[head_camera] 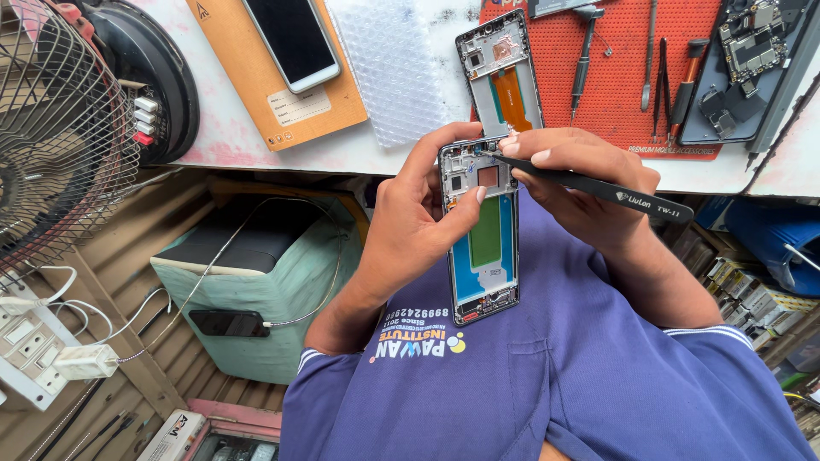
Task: The person uses tweezers to remove small components from two disassembled smartphones on a workbench. They transfer a small part from one phone to the other, then continue adjusting internal components with the tweezers.
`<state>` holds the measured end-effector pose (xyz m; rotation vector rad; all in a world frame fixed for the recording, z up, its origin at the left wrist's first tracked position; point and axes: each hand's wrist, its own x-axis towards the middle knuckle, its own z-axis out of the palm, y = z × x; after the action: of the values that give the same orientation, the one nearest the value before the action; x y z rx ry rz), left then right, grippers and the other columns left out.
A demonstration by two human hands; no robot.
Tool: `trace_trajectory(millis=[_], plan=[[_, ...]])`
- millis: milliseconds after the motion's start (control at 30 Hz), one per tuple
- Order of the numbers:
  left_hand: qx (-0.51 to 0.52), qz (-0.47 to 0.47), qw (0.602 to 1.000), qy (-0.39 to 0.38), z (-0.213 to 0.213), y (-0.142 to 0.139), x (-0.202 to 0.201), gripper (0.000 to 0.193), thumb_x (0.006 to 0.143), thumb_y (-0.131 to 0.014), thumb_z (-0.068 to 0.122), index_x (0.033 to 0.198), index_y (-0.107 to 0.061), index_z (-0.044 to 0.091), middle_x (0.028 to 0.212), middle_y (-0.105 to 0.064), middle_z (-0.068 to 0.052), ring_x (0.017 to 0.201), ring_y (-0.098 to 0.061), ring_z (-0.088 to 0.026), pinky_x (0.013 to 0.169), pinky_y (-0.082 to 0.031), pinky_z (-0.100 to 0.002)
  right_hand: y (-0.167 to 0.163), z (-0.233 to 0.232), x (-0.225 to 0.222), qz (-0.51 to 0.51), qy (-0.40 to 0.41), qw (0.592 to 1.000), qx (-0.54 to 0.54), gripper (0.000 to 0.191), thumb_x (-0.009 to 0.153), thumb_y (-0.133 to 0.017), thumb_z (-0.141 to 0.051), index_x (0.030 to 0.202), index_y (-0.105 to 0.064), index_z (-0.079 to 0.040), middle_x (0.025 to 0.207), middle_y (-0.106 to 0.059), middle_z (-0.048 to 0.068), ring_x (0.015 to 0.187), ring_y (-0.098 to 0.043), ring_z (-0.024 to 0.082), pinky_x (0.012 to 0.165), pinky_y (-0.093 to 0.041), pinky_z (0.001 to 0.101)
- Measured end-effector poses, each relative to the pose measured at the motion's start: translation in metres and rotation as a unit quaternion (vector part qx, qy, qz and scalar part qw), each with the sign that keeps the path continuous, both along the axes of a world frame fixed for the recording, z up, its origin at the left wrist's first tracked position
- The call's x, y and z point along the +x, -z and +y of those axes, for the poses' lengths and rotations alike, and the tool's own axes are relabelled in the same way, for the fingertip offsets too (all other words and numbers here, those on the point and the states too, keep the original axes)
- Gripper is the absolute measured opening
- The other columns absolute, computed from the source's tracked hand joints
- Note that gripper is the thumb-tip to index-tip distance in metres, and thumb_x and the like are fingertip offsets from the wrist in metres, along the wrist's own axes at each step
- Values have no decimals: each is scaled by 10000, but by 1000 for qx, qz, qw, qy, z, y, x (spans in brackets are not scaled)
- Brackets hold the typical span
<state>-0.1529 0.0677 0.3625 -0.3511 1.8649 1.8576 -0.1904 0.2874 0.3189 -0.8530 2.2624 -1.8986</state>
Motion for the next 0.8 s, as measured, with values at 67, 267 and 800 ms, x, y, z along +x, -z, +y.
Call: trace_trajectory(millis=[67,267,800], plan=[[27,10,1000,-7,0,0,1,542,981,-701,75,1489,-512,84,959,-740,-5,826,-652,3,693,-538,-179,0,-1,1,-12,1,1000,-8,343,985,-718,97,1218,-482,11,1155,-701,252,1098,-739,327,955,-641,412],[38,5,999,-7,-1,2,2,549,981,-700,67,1495,-508,80,984,-750,-26,842,-658,-4,703,-541,-181,3,-2,3,-22,5,999,-23,328,1002,-706,75,1223,-475,-1,1166,-705,251,1133,-739,333,965,-645,408],[73,-2,997,-10,-3,1,3,553,984,-695,52,1501,-500,66,1033,-748,-36,886,-670,-18,755,-564,-195,17,-1,12,-31,27,998,-57,296,1011,-691,38,1214,-485,-20,1154,-707,256,1103,-738,331,982,-645,442]])
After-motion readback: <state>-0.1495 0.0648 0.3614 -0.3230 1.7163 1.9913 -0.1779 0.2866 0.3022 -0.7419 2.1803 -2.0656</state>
